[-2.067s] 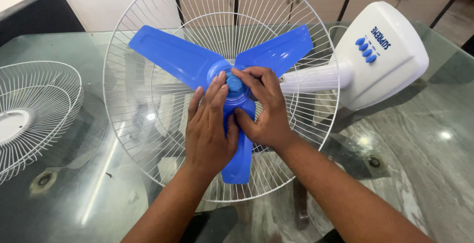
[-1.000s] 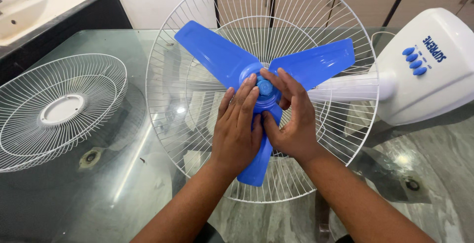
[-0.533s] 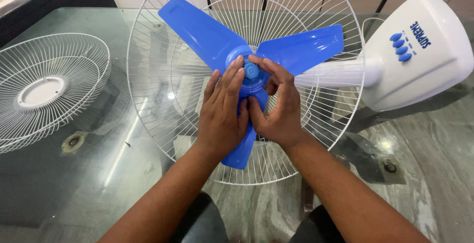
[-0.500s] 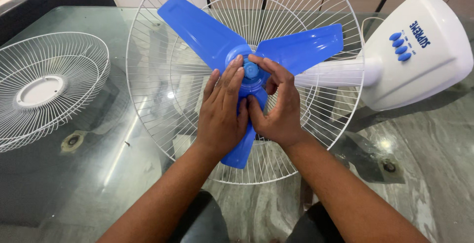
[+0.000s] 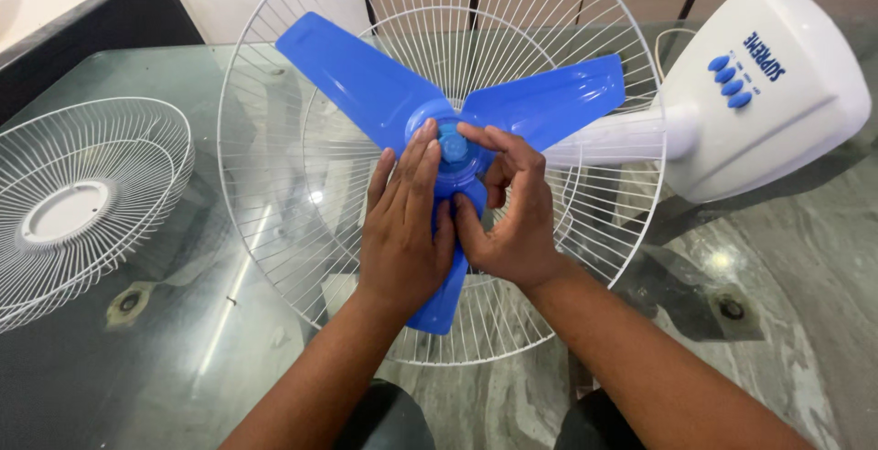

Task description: The person removes the front grill of a table fan, then unscrews the central nut to detach the fan blades from the motor shaft. The grill and nut are placed on the table, and the blades are lifted away from the fan body.

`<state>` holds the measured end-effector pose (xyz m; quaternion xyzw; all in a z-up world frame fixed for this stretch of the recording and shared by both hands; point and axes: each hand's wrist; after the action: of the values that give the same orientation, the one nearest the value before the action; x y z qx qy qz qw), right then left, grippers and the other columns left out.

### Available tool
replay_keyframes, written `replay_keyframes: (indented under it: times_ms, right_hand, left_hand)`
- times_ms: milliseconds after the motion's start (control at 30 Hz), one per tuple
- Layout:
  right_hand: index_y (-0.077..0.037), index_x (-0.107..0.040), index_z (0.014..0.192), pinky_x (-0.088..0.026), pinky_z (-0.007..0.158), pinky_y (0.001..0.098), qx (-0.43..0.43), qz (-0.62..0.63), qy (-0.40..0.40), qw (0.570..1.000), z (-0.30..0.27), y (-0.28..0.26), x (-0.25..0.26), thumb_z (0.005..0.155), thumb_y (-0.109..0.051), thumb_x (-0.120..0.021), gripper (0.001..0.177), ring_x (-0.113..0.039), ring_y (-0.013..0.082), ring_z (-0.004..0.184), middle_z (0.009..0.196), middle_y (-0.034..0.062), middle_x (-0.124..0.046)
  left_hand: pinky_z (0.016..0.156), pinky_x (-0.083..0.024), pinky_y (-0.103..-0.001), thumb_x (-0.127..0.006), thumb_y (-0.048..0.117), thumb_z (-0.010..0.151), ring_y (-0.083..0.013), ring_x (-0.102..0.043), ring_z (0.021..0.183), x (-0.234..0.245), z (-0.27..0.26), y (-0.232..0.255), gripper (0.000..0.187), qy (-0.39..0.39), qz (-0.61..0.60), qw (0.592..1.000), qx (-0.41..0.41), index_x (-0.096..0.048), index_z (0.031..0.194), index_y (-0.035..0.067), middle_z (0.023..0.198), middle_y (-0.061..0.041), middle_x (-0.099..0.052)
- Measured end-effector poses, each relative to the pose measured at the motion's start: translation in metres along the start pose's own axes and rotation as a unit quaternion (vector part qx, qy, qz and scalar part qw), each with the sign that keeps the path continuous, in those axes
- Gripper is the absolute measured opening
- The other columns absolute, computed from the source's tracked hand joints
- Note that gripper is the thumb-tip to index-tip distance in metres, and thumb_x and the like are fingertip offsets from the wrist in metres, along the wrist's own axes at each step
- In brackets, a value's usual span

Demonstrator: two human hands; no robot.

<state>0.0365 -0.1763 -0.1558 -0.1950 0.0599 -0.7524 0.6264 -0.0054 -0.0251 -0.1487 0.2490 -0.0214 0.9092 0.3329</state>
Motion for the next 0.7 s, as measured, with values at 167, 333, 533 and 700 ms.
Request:
replay_keyframes:
  times_ms: [167,333,533,700]
  right_hand:
    - [-0.004,-0.034,0.145,-0.041,0.062,0.0235,0.019,-0.020,0.007,1.000,0.004,0.003,0.000,0.082,0.006,-0.073,0.075,-0.048,0.0101,0.072,0.143,0.0145,-0.061]
    - [-0.004,-0.036,0.144,-0.042,0.061,0.0235,0.012,-0.034,0.018,0.999,0.003,-0.002,0.000,0.085,0.007,-0.073,0.071,-0.050,0.0095,0.068,0.140,0.0138,-0.063]
    - [-0.003,-0.036,0.146,-0.041,0.057,0.0232,-0.003,-0.055,0.009,0.998,0.006,-0.009,-0.001,0.085,0.007,-0.070,0.071,-0.048,0.0089,0.063,0.136,0.0128,-0.063]
    - [0.000,-0.021,0.156,-0.041,0.054,0.0193,-0.045,0.004,-0.028,0.999,0.012,-0.018,-0.001,0.087,0.012,-0.060,0.079,-0.054,0.0046,0.065,0.149,0.0157,-0.059]
  left_hand:
    - [0.130,-0.025,-0.052,-0.057,0.002,0.096,-0.0327,-0.045,0.151,0.000,0.000,0.001,0.060,0.001,0.004,1.000,0.005,-0.036,0.153,-0.001,0.161,-0.021,-0.043]
    - [0.129,-0.026,-0.051,-0.058,0.002,0.095,-0.0340,-0.045,0.151,0.004,0.002,0.002,0.060,0.005,-0.002,1.000,0.000,-0.037,0.151,-0.003,0.160,-0.022,-0.044]
    - [0.129,-0.027,-0.052,-0.057,0.003,0.095,-0.0348,-0.045,0.151,0.002,0.002,0.000,0.058,0.008,-0.001,1.000,0.001,-0.040,0.150,-0.005,0.160,-0.023,-0.045]
    - [0.126,-0.028,-0.054,-0.059,0.007,0.094,-0.0426,-0.038,0.152,0.004,0.002,0.005,0.053,0.039,0.032,0.999,0.019,-0.047,0.144,-0.005,0.160,-0.029,-0.038]
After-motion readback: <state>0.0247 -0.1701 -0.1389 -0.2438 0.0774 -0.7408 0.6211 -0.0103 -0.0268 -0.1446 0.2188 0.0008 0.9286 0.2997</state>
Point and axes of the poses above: each hand's wrist, its own z-axis towards the middle knuckle, its own x-axis out of the back of the hand, y = z × x
